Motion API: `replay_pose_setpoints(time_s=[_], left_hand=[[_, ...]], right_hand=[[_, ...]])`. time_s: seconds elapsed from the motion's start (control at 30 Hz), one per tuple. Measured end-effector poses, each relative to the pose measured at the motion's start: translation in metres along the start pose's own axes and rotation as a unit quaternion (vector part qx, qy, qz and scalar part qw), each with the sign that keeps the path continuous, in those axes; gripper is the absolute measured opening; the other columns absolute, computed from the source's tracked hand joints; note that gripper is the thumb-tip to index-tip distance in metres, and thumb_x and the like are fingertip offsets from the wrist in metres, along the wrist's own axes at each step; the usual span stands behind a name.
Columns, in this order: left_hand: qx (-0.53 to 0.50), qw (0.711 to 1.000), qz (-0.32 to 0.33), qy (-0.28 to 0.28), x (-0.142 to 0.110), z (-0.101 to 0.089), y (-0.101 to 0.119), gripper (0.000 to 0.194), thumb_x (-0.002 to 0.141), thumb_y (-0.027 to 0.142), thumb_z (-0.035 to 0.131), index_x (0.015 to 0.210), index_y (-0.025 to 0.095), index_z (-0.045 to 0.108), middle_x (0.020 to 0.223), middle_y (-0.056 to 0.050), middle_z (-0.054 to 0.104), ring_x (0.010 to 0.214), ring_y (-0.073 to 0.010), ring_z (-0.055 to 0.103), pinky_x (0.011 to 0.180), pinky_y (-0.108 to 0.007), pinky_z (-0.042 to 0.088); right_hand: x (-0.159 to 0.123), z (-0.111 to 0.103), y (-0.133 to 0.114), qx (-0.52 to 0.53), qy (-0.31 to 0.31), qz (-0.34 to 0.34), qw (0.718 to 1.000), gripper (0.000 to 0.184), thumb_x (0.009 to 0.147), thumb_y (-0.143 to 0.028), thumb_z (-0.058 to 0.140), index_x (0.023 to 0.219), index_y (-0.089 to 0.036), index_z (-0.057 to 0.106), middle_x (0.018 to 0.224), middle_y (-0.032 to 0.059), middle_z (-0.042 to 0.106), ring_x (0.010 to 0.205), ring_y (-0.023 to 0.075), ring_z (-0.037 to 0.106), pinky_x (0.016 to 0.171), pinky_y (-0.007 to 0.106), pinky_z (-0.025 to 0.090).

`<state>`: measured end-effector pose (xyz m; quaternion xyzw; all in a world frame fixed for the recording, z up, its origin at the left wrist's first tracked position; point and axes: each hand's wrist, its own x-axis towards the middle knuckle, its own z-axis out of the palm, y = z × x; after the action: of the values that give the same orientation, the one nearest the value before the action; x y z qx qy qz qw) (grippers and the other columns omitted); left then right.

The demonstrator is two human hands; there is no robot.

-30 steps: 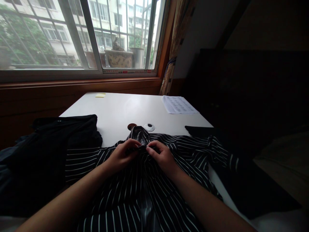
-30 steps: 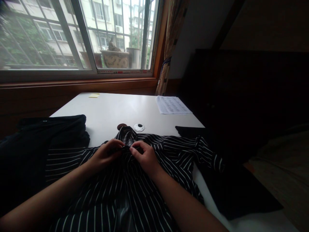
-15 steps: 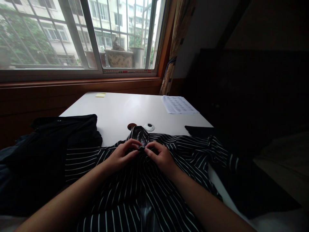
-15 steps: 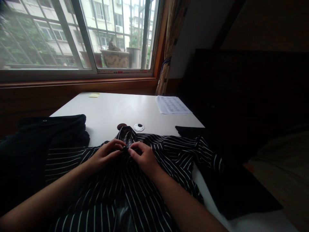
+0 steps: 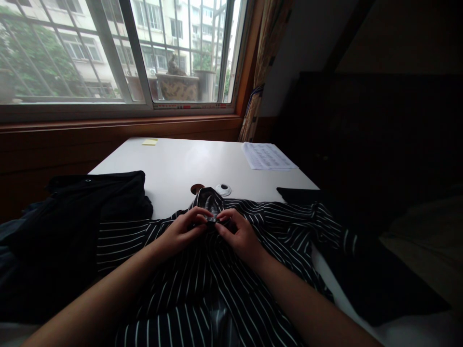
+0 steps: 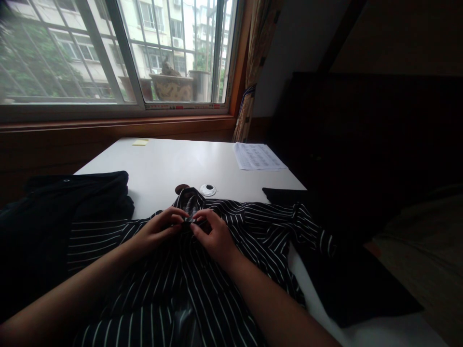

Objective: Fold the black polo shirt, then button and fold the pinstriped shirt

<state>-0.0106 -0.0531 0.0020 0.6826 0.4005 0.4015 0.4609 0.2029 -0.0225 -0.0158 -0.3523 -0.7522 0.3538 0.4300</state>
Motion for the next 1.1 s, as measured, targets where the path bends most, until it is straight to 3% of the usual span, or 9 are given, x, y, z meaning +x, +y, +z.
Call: replay_pose_setpoints(time_s=[0.1,0.2,0.3,0.7,0.93,1.1], left_hand=[[-0.008,1.0,0.004,0.014,0.0,0.001,-0.001,0.03,0.094,0.033,0.06,0.12,0.02,0.055,0.096,-0.004,0.067,0.086,-0.0166,0.06,0.075,-0.027,0.046],[-0.016,1.0,-0.002,0.018,0.0,0.001,-0.003,0.032,0.094,0.034,0.061,0.122,0.02,0.052,0.096,-0.005,0.068,0.085,-0.0163,0.06,0.074,-0.027,0.045],[-0.015,1.0,-0.008,0.023,0.0,0.002,-0.003,0.033,0.093,0.035,0.062,0.122,0.021,0.052,0.097,-0.005,0.068,0.084,-0.0165,0.061,0.073,-0.027,0.046],[0.004,1.0,0.008,0.015,0.0,0.0,-0.013,0.034,0.094,0.033,0.062,0.124,0.021,0.05,0.098,-0.005,0.071,0.086,-0.0172,0.065,0.075,-0.028,0.048],[0.049,0.999,0.022,0.012,0.002,0.0,-0.013,0.026,0.095,0.031,0.061,0.118,0.02,0.055,0.099,-0.005,0.073,0.094,-0.0193,0.067,0.084,-0.032,0.05],[0.072,0.997,0.033,0.006,0.004,-0.002,-0.012,0.018,0.095,0.031,0.06,0.106,0.018,0.062,0.099,-0.007,0.072,0.092,-0.0195,0.068,0.081,-0.031,0.052]], right_hand=[[0.0,0.0,-0.001,0.001,0.011,-0.027,1.0,0.011,0.088,-0.022,0.065,0.098,-0.027,0.065,0.098,0.0017,0.061,0.089,0.0184,0.06,0.074,0.031,0.049],[0.002,-0.002,-0.003,0.009,-0.005,-0.053,0.999,0.013,0.088,-0.02,0.064,0.096,-0.028,0.069,0.102,0.0029,0.059,0.098,0.0198,0.059,0.083,0.035,0.05],[0.003,-0.003,-0.005,0.003,-0.023,-0.048,0.999,0.015,0.087,-0.021,0.067,0.098,-0.03,0.072,0.102,0.0033,0.058,0.1,0.0204,0.059,0.089,0.038,0.05],[0.003,-0.004,-0.003,-0.005,-0.044,-0.044,0.998,0.018,0.083,-0.024,0.075,0.099,-0.029,0.073,0.098,0.0014,0.059,0.095,0.019,0.06,0.087,0.036,0.05],[0.003,-0.003,-0.004,-0.017,-0.04,-0.051,0.998,0.016,0.082,-0.02,0.074,0.095,-0.028,0.072,0.096,0.001,0.059,0.095,0.0188,0.06,0.086,0.036,0.05],[0.002,-0.002,-0.005,-0.007,-0.03,-0.049,0.998,0.014,0.082,-0.016,0.073,0.091,-0.026,0.071,0.094,0.0008,0.059,0.094,0.0182,0.06,0.086,0.035,0.05]])
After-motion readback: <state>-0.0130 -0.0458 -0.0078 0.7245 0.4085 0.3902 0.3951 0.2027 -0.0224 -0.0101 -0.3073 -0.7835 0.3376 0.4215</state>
